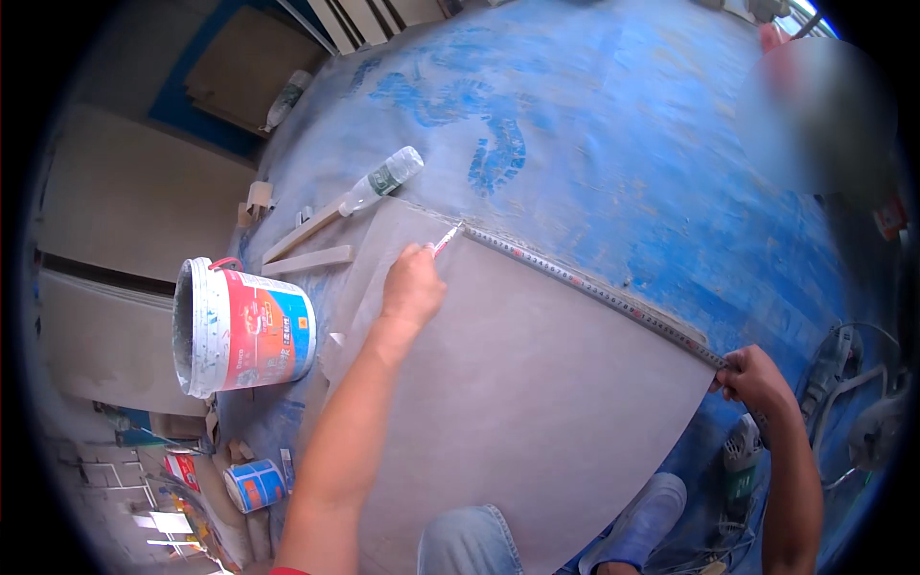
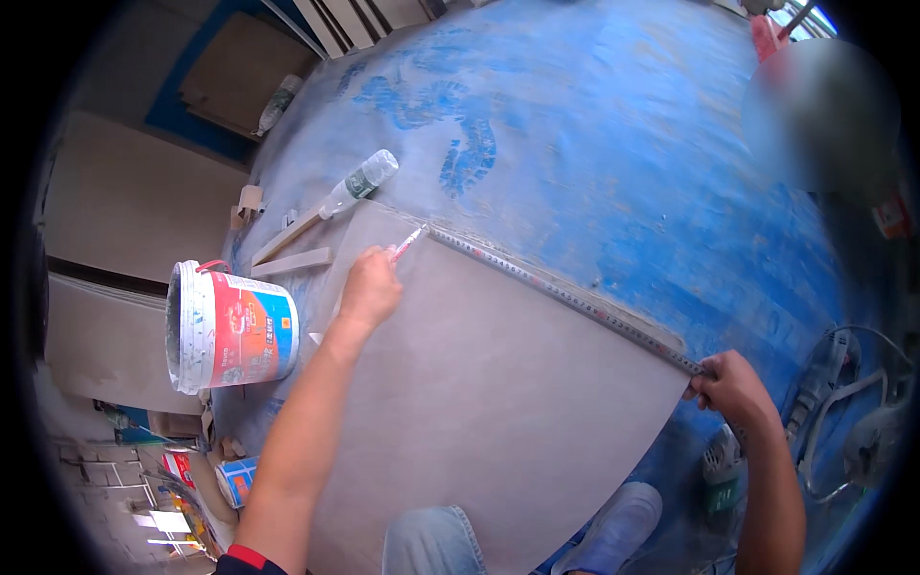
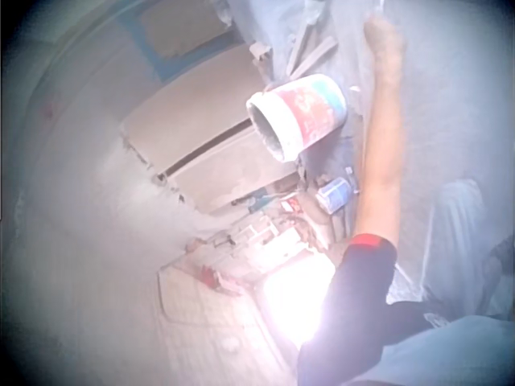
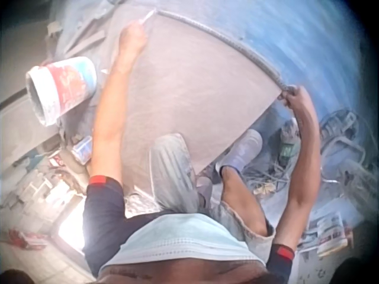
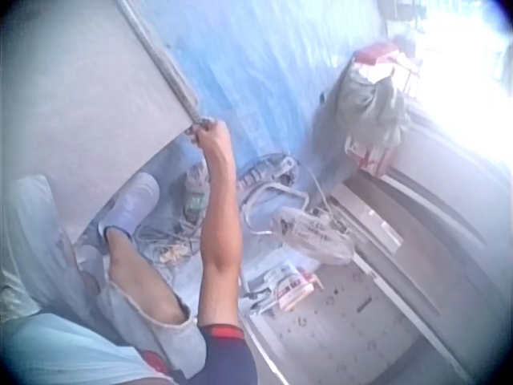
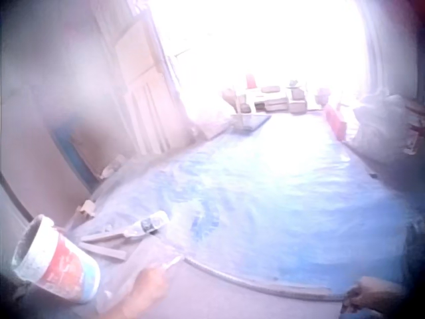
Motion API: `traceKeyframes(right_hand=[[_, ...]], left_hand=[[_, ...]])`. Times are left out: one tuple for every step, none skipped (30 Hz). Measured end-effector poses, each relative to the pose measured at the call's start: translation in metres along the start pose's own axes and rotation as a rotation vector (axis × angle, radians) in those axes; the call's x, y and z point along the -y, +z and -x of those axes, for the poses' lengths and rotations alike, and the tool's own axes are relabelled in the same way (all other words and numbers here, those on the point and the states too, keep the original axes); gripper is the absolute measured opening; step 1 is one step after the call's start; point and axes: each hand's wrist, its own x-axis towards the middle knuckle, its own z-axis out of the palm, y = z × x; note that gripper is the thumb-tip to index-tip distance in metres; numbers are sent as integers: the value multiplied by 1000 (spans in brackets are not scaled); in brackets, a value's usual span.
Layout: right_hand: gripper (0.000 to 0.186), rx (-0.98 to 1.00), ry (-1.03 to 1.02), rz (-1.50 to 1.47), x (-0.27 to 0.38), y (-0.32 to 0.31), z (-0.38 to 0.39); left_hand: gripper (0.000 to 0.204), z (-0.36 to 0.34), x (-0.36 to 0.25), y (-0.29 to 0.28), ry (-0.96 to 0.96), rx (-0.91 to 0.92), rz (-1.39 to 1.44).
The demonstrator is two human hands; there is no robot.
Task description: The person uses a measuring tape to measure the distance from an electrical box on a wall to the corner, then transfers those measurements onto a tile by marking lines with a pen and tape measure.
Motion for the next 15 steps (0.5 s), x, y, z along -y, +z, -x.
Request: traceKeyframes(right_hand=[[14, 0, -1, 1, 0, 0, 0], [14, -2, 7, -7, 1, 0, 1], [14, 0, 13, -14, 2, 1, 1], [14, 2, 11, -14, 2, 2, 0], [14, 5, 8, -22, 1, 2, -1], [14, 6, 7, -29, 0, 2, -2], [14, 7, 7, -28, 0, 3, -2], [14, 10, 7, -26, 0, 3, -2], [13, 13, 5, -23, 0, 3, -2], [13, 13, 5, -21, -1, 3, -3], [13, 15, -2, -22, -3, 4, -4], [13, 18, -8, -28, -4, 2, -4], [13, 19, -9, -30, -4, 1, -4], [13, 21, -7, -36, -4, -1, -3], [13, 22, -2, -38, -4, -1, -4]], left_hand=[[16, 0, -2, 0, -2, -1, 0], [16, 0, -4, -1, -4, 7, -2], [16, 1, -4, -3, -9, 16, -7], [16, 2, -3, -3, -11, 16, -9], [16, 3, -3, -2, -18, 15, -25], [16, 3, -3, -2, -25, 14, -39], [16, 4, -3, -2, -25, 15, -38], [16, 5, -3, -3, -33, 24, -47], [16, 6, -3, -3, -41, 33, -54], [16, 7, -1, -2, -42, 32, -53], [16, 7, 1, 0, -36, 39, -53], [16, 5, 0, -1, -27, 45, -55], [16, 4, -1, -2, -26, 46, -57], [15, 2, -3, -4, -21, 42, -57], [15, 2, -4, -2, -18, 40, -51]])
